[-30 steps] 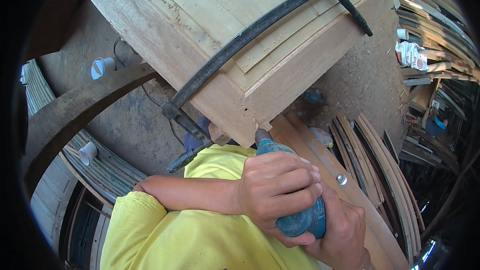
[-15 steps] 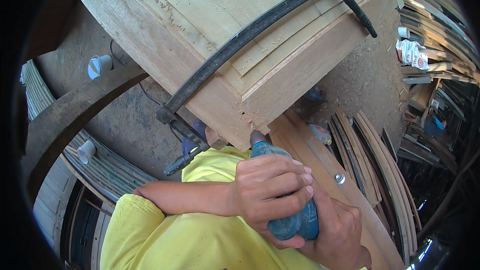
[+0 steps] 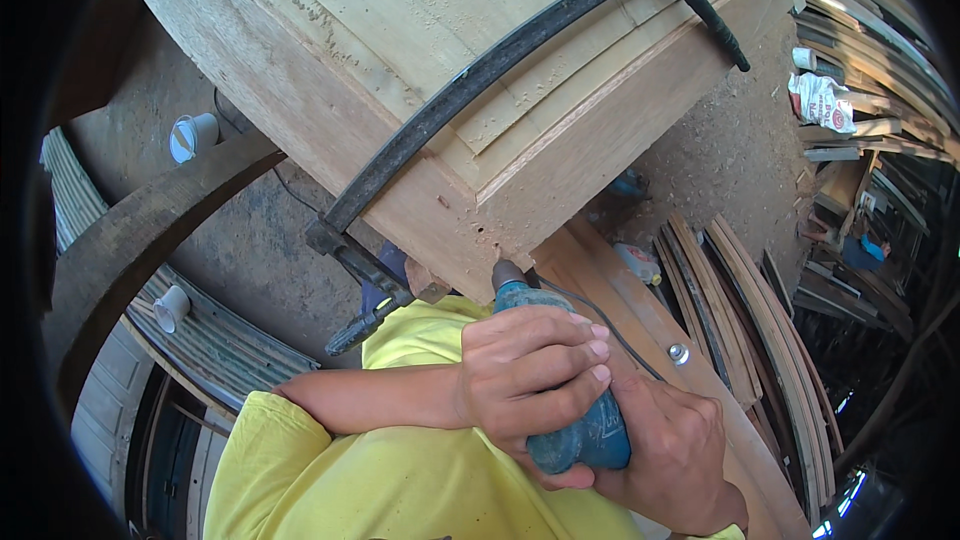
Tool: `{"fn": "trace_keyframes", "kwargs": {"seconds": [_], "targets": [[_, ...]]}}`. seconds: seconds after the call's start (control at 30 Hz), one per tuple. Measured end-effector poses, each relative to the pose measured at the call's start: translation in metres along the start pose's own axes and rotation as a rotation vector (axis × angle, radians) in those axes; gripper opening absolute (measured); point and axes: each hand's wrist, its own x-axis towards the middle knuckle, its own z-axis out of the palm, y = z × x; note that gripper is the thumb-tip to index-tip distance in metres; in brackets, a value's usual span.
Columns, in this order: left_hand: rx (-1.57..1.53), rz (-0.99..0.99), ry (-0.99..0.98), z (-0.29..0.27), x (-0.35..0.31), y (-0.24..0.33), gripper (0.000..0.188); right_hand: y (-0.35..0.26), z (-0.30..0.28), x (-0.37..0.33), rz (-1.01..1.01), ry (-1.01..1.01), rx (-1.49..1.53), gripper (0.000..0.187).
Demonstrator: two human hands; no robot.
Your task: The person uses a hammer and a chisel to shape the corner of a wooden door frame, then uses a power drill to create holes in the bottom edge of the door.
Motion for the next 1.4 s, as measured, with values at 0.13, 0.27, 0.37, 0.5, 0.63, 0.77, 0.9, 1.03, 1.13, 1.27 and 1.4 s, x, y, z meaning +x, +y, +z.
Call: {"fn": "trace_keyframes", "kwargs": {"seconds": [0.13,0.27,0.37,0.5,0.63,0.77,0.9,1.03,1.13,1.27,1.4], "targets": [[-0.014,-0.015,0.014,-0.002,-0.001,-0.003,0.06,-0.003,-0.002,0.01,-0.031,0.009,-0.023,0.079],[0.074,0.035,0.112,0.004,-0.009,-0.02,0.06,0.004,-0.002,0.033,-0.101,-0.011,-0.074,0.07],[0.118,0.075,0.092,0.003,-0.024,-0.042,0.059,0.018,0.016,0.04,-0.102,-0.021,-0.106,0.068],[0.131,0.023,0.116,0.004,-0.023,-0.032,0.051,0.02,0.008,0.037,-0.147,-0.058,-0.111,0.068],[0.186,0.008,0.148,0.015,-0.013,-0.001,0.052,0.019,-0.02,0.018,-0.24,-0.114,-0.085,0.076],[0.199,0.058,0.073,0.038,0.01,0.049,0.071,0.032,-0.05,-0.028,-0.307,-0.008,-0.017,0.075],[0.285,0.233,0.161,0.072,0.02,0.045,0.085,0.08,-0.086,-0.064,-0.344,0.119,0.008,0.071],[0.514,0.124,0.319,0.06,-0.007,0.024,0.061,0.198,-0.103,-0.122,-0.192,0.5,0.093,0.061],[0.656,-0.019,0.815,0.025,-0.036,0.015,0.039,0.255,-0.131,-0.151,-0.06,0.663,0.053,0.049],[1.135,-0.35,0.962,0.001,-0.089,0.02,0.029,0.36,-0.174,-0.187,-0.057,0.79,-0.009,0.053],[1.39,-0.4,0.672,0.03,-0.109,-0.028,0.044,0.447,-0.187,-0.211,-0.027,1.111,0.082,0.038]]}}
